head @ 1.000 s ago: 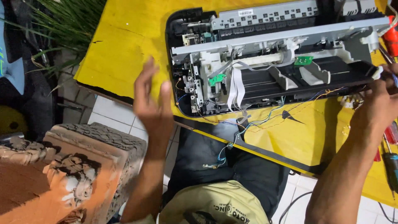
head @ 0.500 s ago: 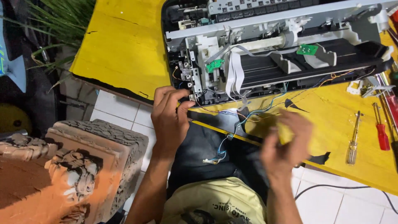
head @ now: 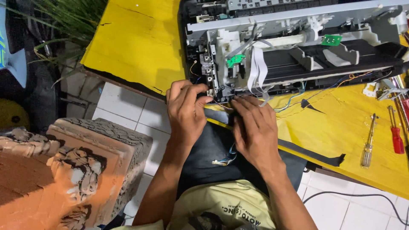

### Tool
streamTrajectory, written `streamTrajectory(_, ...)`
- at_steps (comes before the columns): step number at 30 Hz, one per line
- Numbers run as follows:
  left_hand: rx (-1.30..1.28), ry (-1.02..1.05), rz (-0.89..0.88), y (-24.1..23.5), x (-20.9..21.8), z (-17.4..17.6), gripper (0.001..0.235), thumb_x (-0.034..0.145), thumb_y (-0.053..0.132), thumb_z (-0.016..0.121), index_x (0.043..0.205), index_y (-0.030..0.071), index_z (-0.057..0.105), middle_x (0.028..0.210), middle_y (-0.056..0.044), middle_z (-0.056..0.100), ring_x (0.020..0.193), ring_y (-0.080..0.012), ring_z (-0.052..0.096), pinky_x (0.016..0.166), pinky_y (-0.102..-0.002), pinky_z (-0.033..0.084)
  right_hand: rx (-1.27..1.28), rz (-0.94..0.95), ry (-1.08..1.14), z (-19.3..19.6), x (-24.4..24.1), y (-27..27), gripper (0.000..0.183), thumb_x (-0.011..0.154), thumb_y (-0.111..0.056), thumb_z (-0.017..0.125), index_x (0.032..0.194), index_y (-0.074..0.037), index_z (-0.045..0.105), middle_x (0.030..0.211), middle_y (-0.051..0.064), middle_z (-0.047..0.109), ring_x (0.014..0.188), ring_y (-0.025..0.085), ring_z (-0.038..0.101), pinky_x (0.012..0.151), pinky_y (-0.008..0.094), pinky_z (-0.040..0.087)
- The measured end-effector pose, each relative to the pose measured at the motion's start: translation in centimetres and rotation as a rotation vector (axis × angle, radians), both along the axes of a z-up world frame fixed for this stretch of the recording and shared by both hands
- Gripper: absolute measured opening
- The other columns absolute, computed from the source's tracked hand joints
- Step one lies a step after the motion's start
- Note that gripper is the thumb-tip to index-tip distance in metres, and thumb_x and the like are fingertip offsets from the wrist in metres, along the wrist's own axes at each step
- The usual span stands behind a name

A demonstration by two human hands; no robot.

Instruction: The person manipulates the internal components of a disassembled electronic device on a yellow workbench. They repeatedly connect and disconnect wires and ribbon cables to a circuit board, occasionally using a screwdriver to adjust parts.

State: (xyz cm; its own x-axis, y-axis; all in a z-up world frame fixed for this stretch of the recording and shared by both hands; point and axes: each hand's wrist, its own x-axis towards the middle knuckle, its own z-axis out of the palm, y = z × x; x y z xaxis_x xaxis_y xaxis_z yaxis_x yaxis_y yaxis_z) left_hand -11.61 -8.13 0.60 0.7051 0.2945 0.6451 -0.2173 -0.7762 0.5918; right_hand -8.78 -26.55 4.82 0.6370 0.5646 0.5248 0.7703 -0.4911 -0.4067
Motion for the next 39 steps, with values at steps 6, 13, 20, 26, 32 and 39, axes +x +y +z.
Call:
streamTrajectory(6,-0.051,0.02,-0.031,0.2,-0.2,0.7,0.017,0.094,0.021,0.073,0.103,0.008,0.07,0.085,-0.004,0.069,0.097,-0.0289,0.061,0.087,-0.041,0.048,-0.063,-0.016,-0.008,-0.5,-0.2,-0.2,0.026,0.094,-0.002,0.063,0.118,-0.003,0.072,0.123,0.018,0.07,0.123,0.038,0.063,0.1,0.05,0.045)
streamTrajectory(13,-0.088,0.078,0.041,-0.7,-0.4,-0.1,0.019,0.098,0.026,0.067,0.103,0.007,0.069,0.095,-0.003,0.067,0.099,-0.0298,0.066,0.093,-0.04,0.051,-0.034,-0.044,-0.003,-1.1,-0.3,-0.7,0.024,0.096,-0.008,0.062,0.117,-0.009,0.074,0.128,0.013,0.07,0.123,0.033,0.063,0.102,0.047,0.044)
streamTrajectory(20,-0.313,0.144,0.001,-1.4,-0.7,1.1,0.014,0.099,0.012,0.071,0.11,0.004,0.067,0.099,-0.011,0.062,0.096,-0.0425,0.072,0.09,-0.048,0.058,0.043,0.002,0.024,-2.6,0.3,-1.6,0.026,0.097,-0.013,0.06,0.117,-0.012,0.076,0.132,0.012,0.07,0.129,0.034,0.062,0.103,0.047,0.043)
streamTrajectory(26,-0.334,0.24,0.021,-1.9,-0.8,2.4,0.016,0.095,0.0,0.072,0.11,0.002,0.068,0.105,-0.014,0.06,0.101,-0.0474,0.072,0.092,-0.053,0.058,0.039,0.016,-0.007,-3.3,0.6,-1.7,0.024,0.095,-0.011,0.062,0.114,-0.011,0.077,0.133,0.013,0.068,0.131,0.037,0.059,0.102,0.048,0.044)
streamTrajectory(32,-0.276,0.277,0.028,-2.4,-0.7,3.4,0.014,0.098,-0.001,0.067,0.111,0.001,0.063,0.106,-0.018,0.06,0.1,-0.0561,0.068,0.09,-0.062,0.056,0.033,0.012,-0.015,-3.6,0.7,-1.6,0.024,0.096,-0.01,0.062,0.115,-0.011,0.077,0.133,0.012,0.068,0.133,0.035,0.057,0.103,0.048,0.045)
streamTrajectory(39,-0.356,0.257,0.04,-2.9,-1.1,3.7,0.017,0.1,0.005,0.067,0.117,0.005,0.065,0.111,-0.017,0.059,0.104,-0.056,0.067,0.093,-0.065,0.056,0.021,-0.002,0.008,-3.0,0.5,-1.4,0.023,0.095,-0.007,0.062,0.113,-0.01,0.077,0.13,0.012,0.069,0.132,0.034,0.058,0.104,0.048,0.044)
